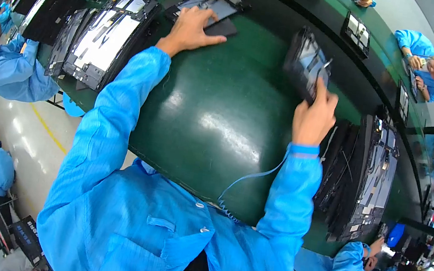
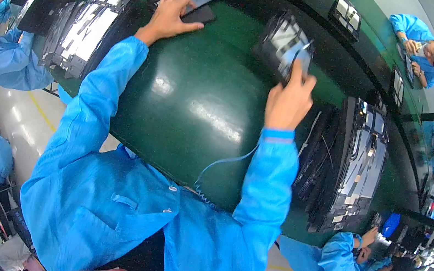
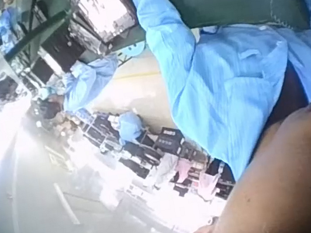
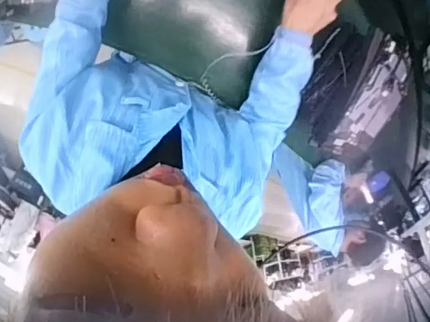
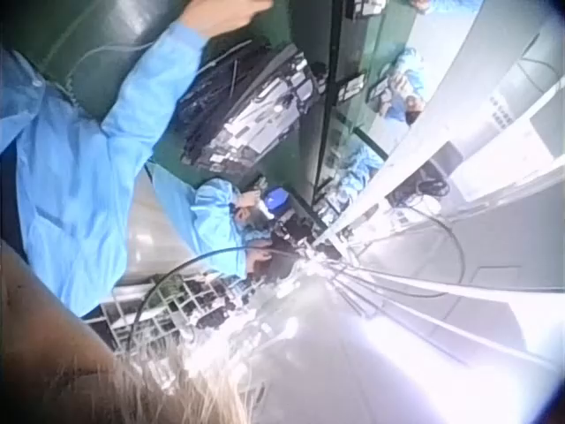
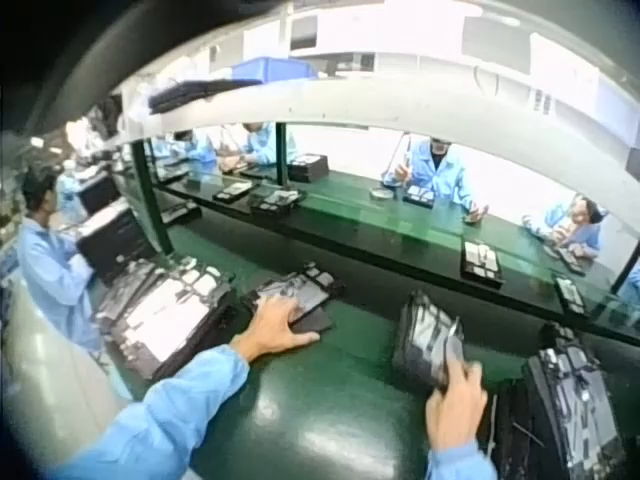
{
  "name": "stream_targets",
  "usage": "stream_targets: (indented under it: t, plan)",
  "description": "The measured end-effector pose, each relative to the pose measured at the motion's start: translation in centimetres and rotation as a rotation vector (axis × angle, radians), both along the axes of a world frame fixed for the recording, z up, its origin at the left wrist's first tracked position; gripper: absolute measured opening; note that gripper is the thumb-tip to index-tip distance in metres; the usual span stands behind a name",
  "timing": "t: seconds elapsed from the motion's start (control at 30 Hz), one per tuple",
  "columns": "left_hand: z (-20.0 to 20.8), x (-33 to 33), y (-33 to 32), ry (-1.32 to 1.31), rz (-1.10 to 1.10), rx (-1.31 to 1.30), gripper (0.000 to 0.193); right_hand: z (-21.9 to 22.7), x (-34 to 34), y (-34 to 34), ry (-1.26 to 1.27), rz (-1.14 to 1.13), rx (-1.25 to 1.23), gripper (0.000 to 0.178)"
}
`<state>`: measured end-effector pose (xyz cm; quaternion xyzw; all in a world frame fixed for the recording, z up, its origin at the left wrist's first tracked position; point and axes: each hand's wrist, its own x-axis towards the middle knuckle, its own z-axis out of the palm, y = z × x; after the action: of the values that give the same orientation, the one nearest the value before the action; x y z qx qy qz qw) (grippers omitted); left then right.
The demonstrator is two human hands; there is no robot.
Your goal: The person routes ribbon cables and connects internal components of a tablet, including a battery and circuit board, into its casing on an assembly line. The person uses tweezers to manipulate the small components.
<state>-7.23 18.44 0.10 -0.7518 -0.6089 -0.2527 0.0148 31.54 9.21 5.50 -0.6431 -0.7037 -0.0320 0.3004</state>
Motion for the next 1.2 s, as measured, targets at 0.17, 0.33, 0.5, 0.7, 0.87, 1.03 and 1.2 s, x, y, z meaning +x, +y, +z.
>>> stream_targets:
  t: [0.17, 0.33, 0.5, 0.7, 0.87, 1.03, 1.2]
  plan:
    - [-1.9, -4.0, 4.7, 0.278, 0.325, 0.296, 0.089, -1.3, -0.4, -14.1, 0.071, 0.082, -0.241, 0.093]
    - [-1.6, -4.8, 5.6, -0.234, 0.785, -0.229, 0.141, -1.4, -0.5, -22.7, 0.186, -0.036, -0.326, 0.101]
    - [-3.1, -9.8, 10.4, -0.081, 0.624, -0.275, 0.134, -1.3, 0.3, -22.8, 0.259, 0.015, -0.323, 0.1]
    - [-6.0, -8.5, 7.6, -0.208, 0.513, 0.074, 0.084, 1.4, 2.3, -22.3, 0.235, 0.357, -0.535, 0.086]
    - [1.0, 5.5, -5.4, -0.306, -0.068, 0.133, 0.038, 1.2, 3.4, -20.5, 0.246, 0.281, -0.322, 0.043]
    - [2.7, 12.9, -12.1, -0.609, -0.251, -0.523, 0.052, -1.1, 3.0, -10.4, 0.182, 0.24, -0.014, 0.047]
    - [4.2, 13.9, -11.0, -0.727, -0.354, -1.027, 0.088, -3.9, 1.6, -3.9, 0.239, 0.315, -0.09, 0.047]
